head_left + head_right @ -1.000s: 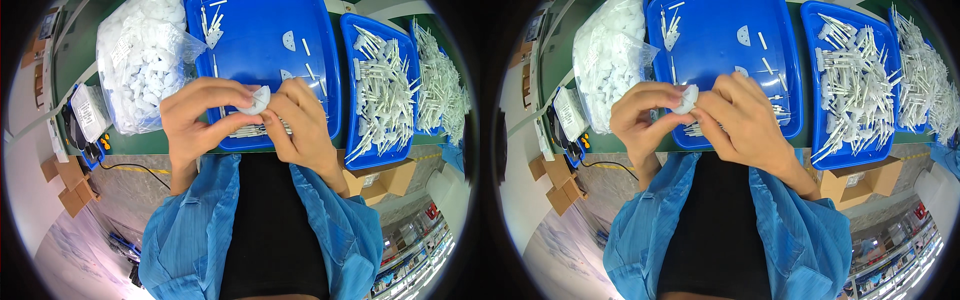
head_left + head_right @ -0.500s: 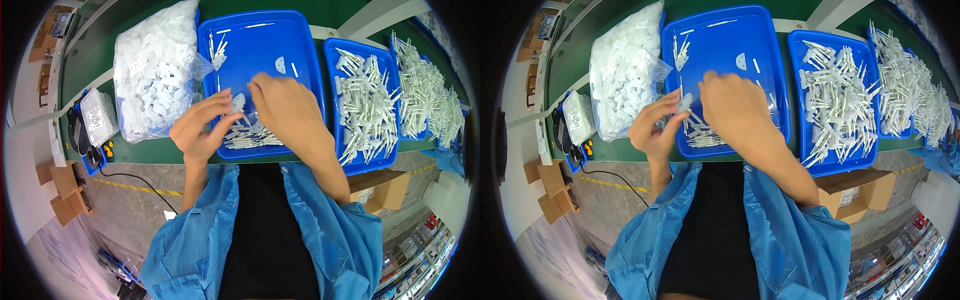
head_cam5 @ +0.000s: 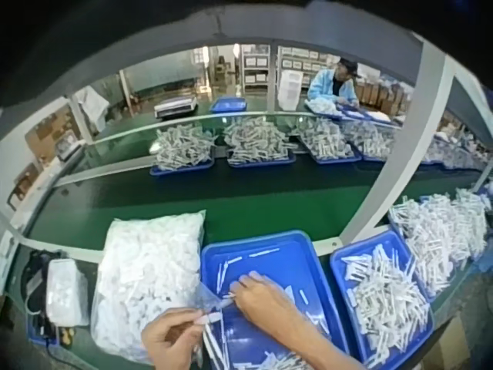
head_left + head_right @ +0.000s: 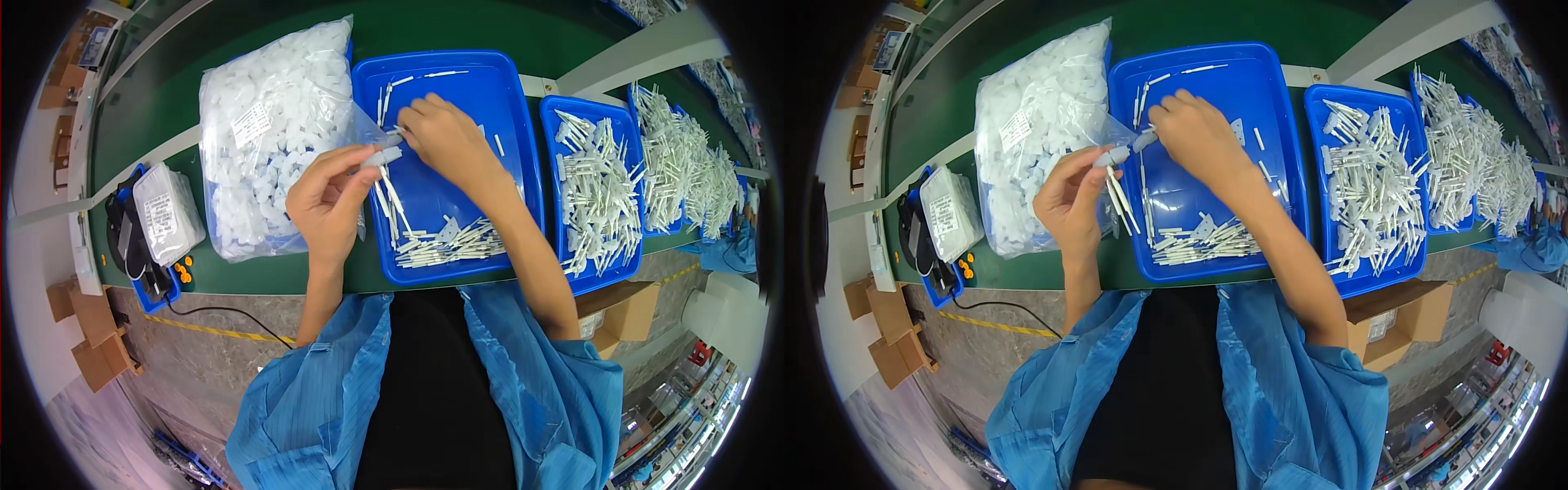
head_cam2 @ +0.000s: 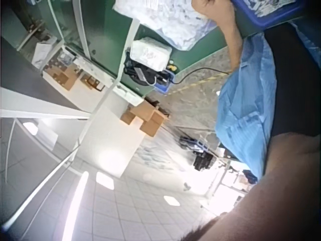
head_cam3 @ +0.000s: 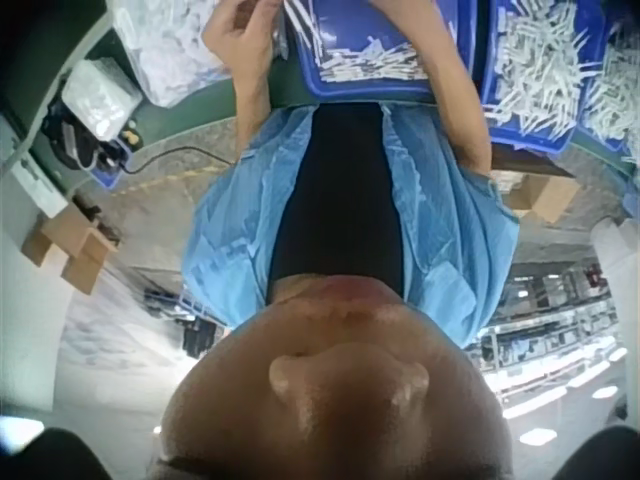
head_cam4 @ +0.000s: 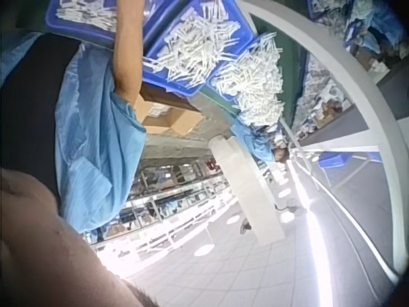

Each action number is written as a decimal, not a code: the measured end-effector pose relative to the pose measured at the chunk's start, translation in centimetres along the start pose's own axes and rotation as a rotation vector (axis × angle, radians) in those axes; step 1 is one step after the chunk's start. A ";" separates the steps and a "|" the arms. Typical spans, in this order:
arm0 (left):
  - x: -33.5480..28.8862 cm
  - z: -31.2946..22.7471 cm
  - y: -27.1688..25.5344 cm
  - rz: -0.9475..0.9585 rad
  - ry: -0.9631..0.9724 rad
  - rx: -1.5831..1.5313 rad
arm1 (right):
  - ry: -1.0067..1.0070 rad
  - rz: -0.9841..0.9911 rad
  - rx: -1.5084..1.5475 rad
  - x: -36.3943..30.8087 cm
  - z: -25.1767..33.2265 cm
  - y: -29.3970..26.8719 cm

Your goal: The person repeatedly picks small white plastic components and thin white sticks from blue trays and a plastic bag, then inserts the sticks into the components by hand. The assembled units are placed into a separate blue tray.

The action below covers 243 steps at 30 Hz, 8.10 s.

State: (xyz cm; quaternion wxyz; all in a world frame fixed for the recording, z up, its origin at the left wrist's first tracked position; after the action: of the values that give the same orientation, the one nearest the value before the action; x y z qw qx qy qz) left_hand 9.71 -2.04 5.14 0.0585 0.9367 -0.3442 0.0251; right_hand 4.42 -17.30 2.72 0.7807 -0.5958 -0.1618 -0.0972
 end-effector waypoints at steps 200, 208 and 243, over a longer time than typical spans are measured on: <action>1.8 4.7 5.5 0.074 -0.196 -0.227 | 0.415 -0.231 0.630 -6.3 2.4 -7.2; 1.7 4.5 6.0 0.111 -0.237 -0.297 | 0.413 -0.191 0.599 -6.3 2.4 -7.4; -0.3 -0.6 5.5 0.049 0.205 -0.165 | 0.192 -0.459 0.700 -5.8 4.3 -7.6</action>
State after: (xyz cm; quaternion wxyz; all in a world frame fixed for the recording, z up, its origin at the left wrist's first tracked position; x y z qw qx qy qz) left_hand 5.89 -5.97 6.22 0.1694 0.9125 -0.3603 0.0939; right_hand -4.14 -15.44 8.45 0.9053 -0.2318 -0.2400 -0.2629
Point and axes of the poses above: each hand's wrist, its own x-axis towards the middle knuckle, its own y-axis out of the palm, z = x × y, the point moved 9 cm from there along x, towards the middle knuckle, and after that the axes turned 14 degrees about -y, right-handed, at the moved point
